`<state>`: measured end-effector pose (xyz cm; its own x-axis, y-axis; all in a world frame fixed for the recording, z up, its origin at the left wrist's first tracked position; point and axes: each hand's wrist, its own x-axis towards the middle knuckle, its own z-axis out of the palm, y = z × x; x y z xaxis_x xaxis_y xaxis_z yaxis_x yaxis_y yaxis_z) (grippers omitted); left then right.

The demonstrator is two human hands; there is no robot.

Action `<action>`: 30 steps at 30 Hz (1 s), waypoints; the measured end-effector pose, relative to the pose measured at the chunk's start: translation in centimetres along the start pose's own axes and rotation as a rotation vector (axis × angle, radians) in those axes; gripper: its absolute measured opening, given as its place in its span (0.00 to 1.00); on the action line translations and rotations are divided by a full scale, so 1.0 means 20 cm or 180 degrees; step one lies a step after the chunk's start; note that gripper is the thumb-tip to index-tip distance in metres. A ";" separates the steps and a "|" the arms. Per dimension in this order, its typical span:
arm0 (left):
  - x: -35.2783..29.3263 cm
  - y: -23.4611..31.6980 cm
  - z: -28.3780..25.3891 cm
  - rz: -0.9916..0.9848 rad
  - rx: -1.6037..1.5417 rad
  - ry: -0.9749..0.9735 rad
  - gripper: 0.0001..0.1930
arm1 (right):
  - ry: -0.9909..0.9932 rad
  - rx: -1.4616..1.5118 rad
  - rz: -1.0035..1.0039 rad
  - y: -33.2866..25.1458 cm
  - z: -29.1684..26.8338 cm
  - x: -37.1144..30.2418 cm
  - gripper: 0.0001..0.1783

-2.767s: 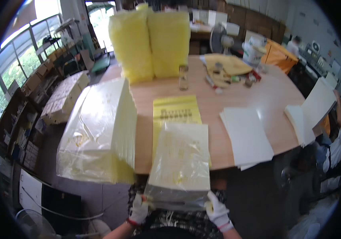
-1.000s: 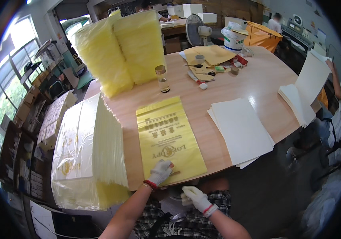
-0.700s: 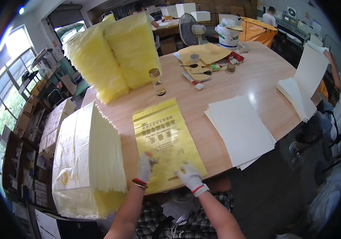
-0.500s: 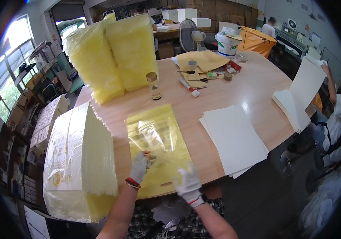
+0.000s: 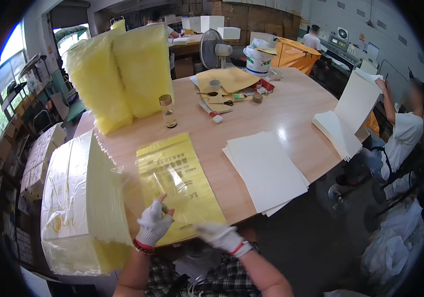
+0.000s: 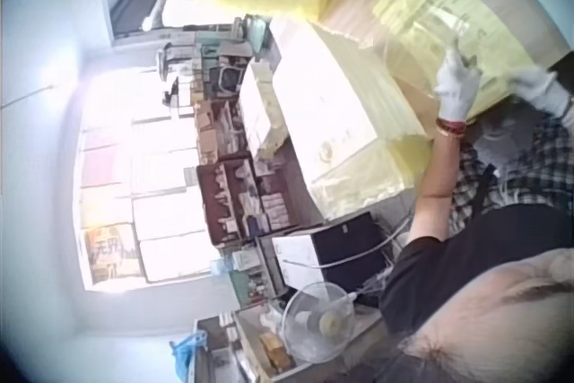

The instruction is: The person repeatedly picks up white sheets from a stack, places them into yellow plastic bags, and sets the filled bags aside on the table. The process is continuous and repetitive throughout the clip.

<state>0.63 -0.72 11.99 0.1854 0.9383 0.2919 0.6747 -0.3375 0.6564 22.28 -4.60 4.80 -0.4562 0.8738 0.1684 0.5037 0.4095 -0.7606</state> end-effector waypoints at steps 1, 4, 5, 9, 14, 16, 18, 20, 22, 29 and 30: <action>-0.03 -0.01 -0.01 0.0165 0.0137 0.0204 0.26 | 0.0368 -0.0358 0.0031 0.11 -0.09 -0.08 0.14; -0.12 -0.03 -0.05 0.0733 0.0647 0.0934 0.28 | 0.1079 -0.3279 0.1021 0.39 -0.34 -0.28 0.36; -0.15 -0.01 -0.05 0.0689 0.0680 0.1138 0.28 | 0.0936 -0.2978 0.1218 0.50 -0.41 -0.33 0.38; -0.29 0.10 -0.11 0.0762 0.0467 0.1621 0.23 | 0.0532 -0.1693 0.1603 0.57 -0.64 -0.32 0.36; -0.38 0.29 0.20 0.0526 -0.1081 -0.0388 0.12 | 0.0937 -0.1994 0.1430 0.77 -0.69 -0.36 0.17; -0.43 0.29 0.43 -0.0564 -0.2049 -0.1386 0.12 | 0.1384 -0.1738 0.1294 0.56 -0.61 -0.31 0.16; -0.43 0.22 0.67 -0.1954 -0.3969 -0.1757 0.17 | 0.1132 -0.1878 0.1048 0.21 -0.52 -0.30 0.17; -0.43 0.17 0.79 -0.3025 -0.5853 -0.2370 0.22 | 0.0706 -0.1881 0.0125 0.03 -0.35 -0.39 0.18; -0.40 0.25 0.72 -0.2869 -0.5179 -0.2324 0.21 | 0.0150 -0.1411 -0.0820 0.07 -0.24 -0.53 0.18; -0.48 0.17 0.41 -0.0702 -0.1121 -0.2608 0.37 | 0.1593 0.4252 0.2341 0.50 -0.08 -0.86 0.31; -0.52 0.27 0.45 -0.0592 -0.0433 -0.2336 0.38 | 0.1515 0.4103 0.2062 0.44 0.02 -0.78 0.35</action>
<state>8.72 -11.58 6.21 0.5361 0.7740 -0.3370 0.6562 -0.1310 0.7431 33.49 -14.76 -4.86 -0.0156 0.9115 -0.4110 -0.5625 -0.3479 -0.7501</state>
